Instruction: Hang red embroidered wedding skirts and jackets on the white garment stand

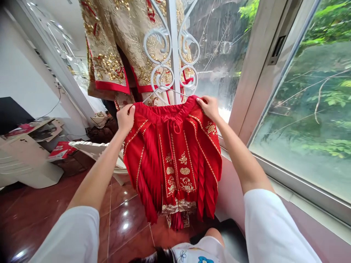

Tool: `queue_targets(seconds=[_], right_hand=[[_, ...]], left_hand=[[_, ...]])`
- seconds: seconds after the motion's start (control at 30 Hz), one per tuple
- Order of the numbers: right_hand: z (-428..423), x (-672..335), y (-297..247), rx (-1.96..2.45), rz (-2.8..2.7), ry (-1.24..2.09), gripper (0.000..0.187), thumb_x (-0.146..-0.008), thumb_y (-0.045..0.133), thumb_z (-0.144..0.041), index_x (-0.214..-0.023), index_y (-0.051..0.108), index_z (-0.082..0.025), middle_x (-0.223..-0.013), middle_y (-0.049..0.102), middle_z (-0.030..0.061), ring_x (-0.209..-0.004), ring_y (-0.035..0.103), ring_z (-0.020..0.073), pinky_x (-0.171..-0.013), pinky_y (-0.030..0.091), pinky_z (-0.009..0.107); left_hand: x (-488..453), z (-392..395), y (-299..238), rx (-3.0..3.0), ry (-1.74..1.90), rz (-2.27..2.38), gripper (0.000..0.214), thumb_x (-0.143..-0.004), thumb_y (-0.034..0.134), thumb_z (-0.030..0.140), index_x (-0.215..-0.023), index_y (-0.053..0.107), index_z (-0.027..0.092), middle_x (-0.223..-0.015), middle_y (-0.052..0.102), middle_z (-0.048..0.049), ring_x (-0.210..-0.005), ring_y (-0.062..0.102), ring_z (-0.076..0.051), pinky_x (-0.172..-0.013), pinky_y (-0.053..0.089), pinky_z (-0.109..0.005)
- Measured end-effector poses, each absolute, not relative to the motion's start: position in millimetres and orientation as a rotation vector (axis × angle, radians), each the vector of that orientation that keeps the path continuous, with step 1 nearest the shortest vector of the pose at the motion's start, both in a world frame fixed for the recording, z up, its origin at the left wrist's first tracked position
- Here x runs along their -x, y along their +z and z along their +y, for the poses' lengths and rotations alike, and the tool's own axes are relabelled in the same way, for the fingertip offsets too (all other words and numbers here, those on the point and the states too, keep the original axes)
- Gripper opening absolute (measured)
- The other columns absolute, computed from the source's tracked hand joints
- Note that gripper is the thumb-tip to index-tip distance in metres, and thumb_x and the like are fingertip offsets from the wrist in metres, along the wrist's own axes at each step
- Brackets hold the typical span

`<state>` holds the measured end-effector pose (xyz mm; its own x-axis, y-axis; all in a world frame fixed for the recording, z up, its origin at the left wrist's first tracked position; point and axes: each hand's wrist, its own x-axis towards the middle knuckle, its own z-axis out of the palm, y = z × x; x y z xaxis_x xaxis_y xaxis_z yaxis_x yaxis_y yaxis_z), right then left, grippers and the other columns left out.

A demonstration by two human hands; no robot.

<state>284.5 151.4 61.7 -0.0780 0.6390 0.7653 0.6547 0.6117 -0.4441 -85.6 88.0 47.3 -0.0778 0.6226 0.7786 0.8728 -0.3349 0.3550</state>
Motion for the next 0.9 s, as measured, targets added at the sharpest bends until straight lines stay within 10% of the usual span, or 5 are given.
queue_targets(seconds=[0.17, 0.47, 0.73, 0.9], right_hand=[[91.1, -272.6, 1.6, 1.023, -1.572, -0.244, 0.05, -0.091, 0.036, -0.038, -0.137, 0.038, -0.018, -0.141, 0.041, 0.0126, -0.132, 0.031, 0.0267, -0.108, 0.026, 0.05], [-174.3, -406.1, -240.7, 1.901, -1.258, 0.357, 0.037, -0.085, 0.043, -0.021, -0.117, 0.061, -0.019, -0.093, 0.071, 0.0066, -0.082, 0.065, 0.0189, -0.081, 0.049, 0.033], [-420.2, -458.8, -268.0, 2.499, -0.036, -0.01, 0.034, -0.089, 0.039, -0.02, -0.113, 0.063, -0.018, -0.112, 0.066, 0.0074, -0.103, 0.06, 0.0202, -0.092, 0.041, 0.03], [-480.7, -472.9, -282.0, 2.124, 0.74, -0.004, 0.045, -0.084, 0.055, -0.027, -0.125, 0.052, -0.01, -0.134, 0.047, 0.0183, -0.13, 0.033, 0.0325, -0.107, 0.022, 0.048]], left_hand=[[22.7, 54.3, -7.1, 1.596, -1.558, -1.538, 0.061, -0.093, 0.037, 0.035, -0.143, 0.019, 0.006, -0.153, 0.018, -0.0169, -0.142, 0.011, -0.026, -0.115, 0.01, -0.048], [-248.0, -37.7, -167.1, 3.358, -1.533, -0.969, 0.025, -0.087, 0.043, 0.026, -0.102, 0.061, 0.017, -0.099, 0.067, -0.0098, -0.097, 0.062, -0.02, -0.09, 0.048, -0.038], [-414.2, -201.0, -275.9, 4.266, 0.362, 0.163, 0.024, -0.082, 0.046, 0.022, -0.095, 0.064, 0.013, -0.09, 0.07, -0.0093, -0.082, 0.066, -0.018, -0.081, 0.051, -0.034], [-427.5, -277.2, -303.4, 4.035, 0.807, 0.798, 0.03, -0.073, 0.058, 0.019, -0.102, 0.063, 0.013, -0.108, 0.065, -0.0114, -0.101, 0.061, -0.021, -0.096, 0.044, -0.037]])
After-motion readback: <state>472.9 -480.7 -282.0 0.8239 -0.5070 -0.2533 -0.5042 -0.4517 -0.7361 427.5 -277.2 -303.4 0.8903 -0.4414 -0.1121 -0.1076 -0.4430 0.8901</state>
